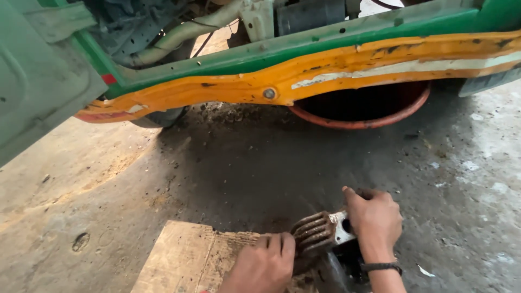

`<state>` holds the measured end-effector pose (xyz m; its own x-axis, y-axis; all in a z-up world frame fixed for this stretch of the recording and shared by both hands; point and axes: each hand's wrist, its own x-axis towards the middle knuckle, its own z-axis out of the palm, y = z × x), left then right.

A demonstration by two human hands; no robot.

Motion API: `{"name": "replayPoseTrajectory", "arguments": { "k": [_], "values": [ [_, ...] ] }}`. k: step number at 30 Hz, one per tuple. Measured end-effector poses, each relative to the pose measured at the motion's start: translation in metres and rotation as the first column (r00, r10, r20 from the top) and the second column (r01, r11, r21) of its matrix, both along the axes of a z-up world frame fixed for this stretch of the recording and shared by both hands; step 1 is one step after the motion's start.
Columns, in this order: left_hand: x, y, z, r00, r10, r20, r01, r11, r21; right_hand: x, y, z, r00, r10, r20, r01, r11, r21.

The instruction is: Scraping and cleaning the surface of a small engine cylinder component with a metal tool.

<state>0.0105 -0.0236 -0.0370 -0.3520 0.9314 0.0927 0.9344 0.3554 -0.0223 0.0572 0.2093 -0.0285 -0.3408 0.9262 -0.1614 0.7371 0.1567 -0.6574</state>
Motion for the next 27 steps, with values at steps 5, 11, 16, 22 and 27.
{"name": "replayPoseTrajectory", "arguments": {
  "k": [5, 11, 16, 22, 27],
  "values": [
    [0.001, -0.005, 0.007, 0.992, 0.014, -0.122, 0.02, 0.963, 0.269, -0.001, 0.009, 0.0, 1.0, 0.018, 0.026, -0.017, 0.999, -0.029],
    [-0.006, -0.003, 0.024, 0.992, -0.085, -0.092, 0.103, 0.971, 0.214, -0.005, 0.01, 0.004, 0.998, 0.055, 0.018, -0.053, 0.996, -0.077],
    [-0.006, 0.002, 0.028, 0.996, -0.06, -0.073, 0.076, 0.964, 0.253, -0.006, 0.021, -0.005, 0.994, 0.092, 0.06, -0.089, 0.995, -0.049],
    [-0.001, 0.005, 0.025, 0.997, -0.048, 0.054, 0.029, 0.952, 0.305, -0.011, 0.037, -0.013, 0.98, 0.198, 0.023, -0.195, 0.978, -0.074],
    [0.009, -0.06, -0.188, 0.995, 0.088, 0.055, -0.094, 0.988, 0.123, -0.019, 0.074, -0.079, 0.961, 0.266, -0.075, -0.272, 0.958, -0.087]
  ]
}}
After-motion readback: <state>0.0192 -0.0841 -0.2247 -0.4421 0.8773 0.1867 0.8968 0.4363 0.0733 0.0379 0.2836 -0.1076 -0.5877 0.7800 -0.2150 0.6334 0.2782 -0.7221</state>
